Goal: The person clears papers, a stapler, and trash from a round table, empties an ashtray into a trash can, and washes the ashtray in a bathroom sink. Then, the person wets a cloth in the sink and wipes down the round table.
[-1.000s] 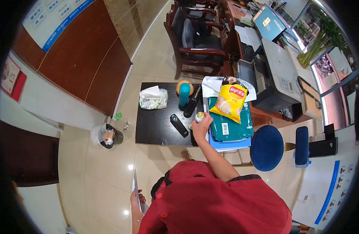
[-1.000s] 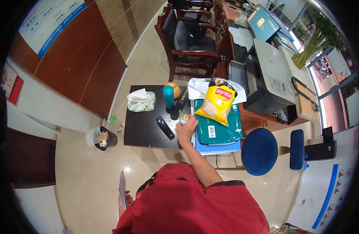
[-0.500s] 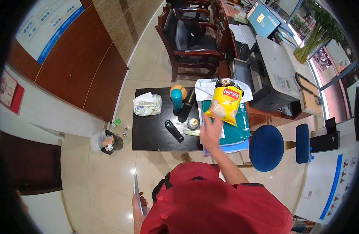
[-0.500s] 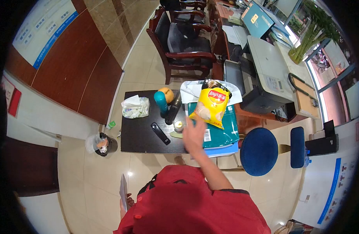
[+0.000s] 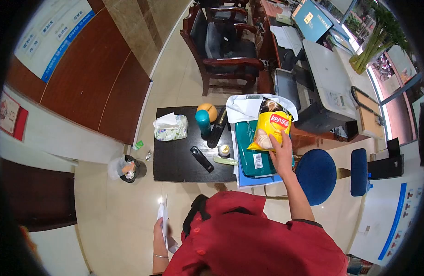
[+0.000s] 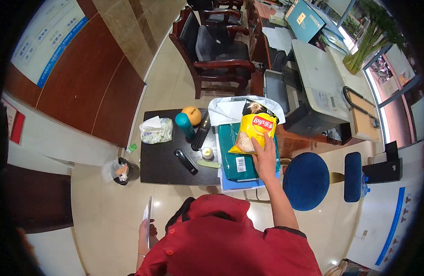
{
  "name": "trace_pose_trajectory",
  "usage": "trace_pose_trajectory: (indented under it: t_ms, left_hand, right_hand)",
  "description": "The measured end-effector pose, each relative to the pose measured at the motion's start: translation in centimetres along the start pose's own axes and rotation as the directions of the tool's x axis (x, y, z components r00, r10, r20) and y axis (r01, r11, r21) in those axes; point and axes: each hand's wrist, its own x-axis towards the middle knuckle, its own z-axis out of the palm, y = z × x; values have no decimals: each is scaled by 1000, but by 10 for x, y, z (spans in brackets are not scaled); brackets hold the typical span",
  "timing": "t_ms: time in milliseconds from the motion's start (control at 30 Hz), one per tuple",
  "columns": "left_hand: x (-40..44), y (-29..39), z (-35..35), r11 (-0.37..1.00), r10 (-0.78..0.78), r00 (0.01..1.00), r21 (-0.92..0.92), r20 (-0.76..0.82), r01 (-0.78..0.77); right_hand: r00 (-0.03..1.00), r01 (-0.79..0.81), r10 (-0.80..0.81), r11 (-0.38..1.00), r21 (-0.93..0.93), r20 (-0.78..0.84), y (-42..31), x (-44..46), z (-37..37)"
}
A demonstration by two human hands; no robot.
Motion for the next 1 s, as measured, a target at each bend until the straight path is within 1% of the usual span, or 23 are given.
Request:
trace_pose_trajectory:
  t_ms: [33,100,133,167,233,267,300,367,400,433,467,500,533,600,633,700,733,767,833,867,900,967,1000]
  left_hand:
    - [-4,6,1,1000,-5,1000,4,-4,5]
    - [-15,23,10,993,114,990,9,82,-115]
    - [-18,33,15,991,115,990,67,83,-120]
    - [-18,45,22,990,108,990,77,85,-115]
    - [-19,66,29,987,76,977,127,198,-102]
    - [-6,72,26,974,58,981,204,185,-97]
    - [-9,87,34,976,-3,961,210,276,-57]
    - [-4,103,47,970,-47,903,234,428,-60]
    - [0,110,56,965,-65,896,257,440,-56]
    - [2,113,65,936,-97,898,347,429,-65]
    - [4,116,75,899,-125,901,432,416,-75]
    - [7,118,83,889,-142,895,453,424,-73]
    - [9,120,91,858,-177,882,508,437,-79]
    - [12,118,107,801,-274,841,594,466,-69]
    - [12,113,112,782,-289,833,618,473,-79]
    - [14,102,136,709,-378,827,704,416,-30]
    - [7,95,149,651,-408,796,753,448,-90]
    - [5,88,162,603,-445,767,788,462,-125]
    - [0,68,183,506,-539,709,848,454,-159]
    - [-4,56,194,460,-575,688,870,443,-175]
    - [-14,43,206,424,-594,671,881,444,-208]
    - [-40,9,225,336,-637,658,912,403,-234]
    - [-50,-10,230,310,-664,608,900,435,-305]
  right_hand:
    - [1000,22,-22,1000,-13,4,0,-1,-1]
    - [1000,18,-18,1000,4,24,-3,0,-1]
    - [999,12,-11,1000,-13,30,-8,-2,-4]
    - [999,1,0,1000,-31,35,-12,-4,-7]
    - [1000,-5,3,998,-61,-29,-17,-16,-10]
    - [998,-13,12,1000,-13,-56,-23,-25,-17]
    - [993,-87,88,996,11,-77,-28,-36,-20]
    - [967,-196,202,979,54,-157,-35,-68,-27]
    - [948,-246,241,969,-2,-210,-35,-86,-26]
    - [927,-295,297,954,47,-229,-37,-104,-31]
    - [902,-356,356,933,44,-244,-36,-126,-32]
    - [873,-416,413,908,44,-258,-35,-149,-31]
    - [860,-441,435,897,41,-265,-34,-173,-31]
    - [743,-592,594,798,112,-308,-38,-225,-32]
    - [719,-615,615,780,117,-323,-42,-249,-33]
    - [581,-721,735,664,198,-349,-52,-301,-36]
    - [538,-759,761,624,185,-362,-55,-327,-38]
    - [470,-794,785,576,196,-404,-60,-352,-38]
    - [350,-780,849,498,379,-396,-69,-403,-31]
    - [237,-826,903,381,415,-357,-76,-428,-30]
    - [187,-829,906,353,433,-380,-82,-456,-25]
    - [58,-868,927,230,441,-370,-95,-522,-10]
    - [-34,-842,938,158,515,-344,-106,-555,-14]
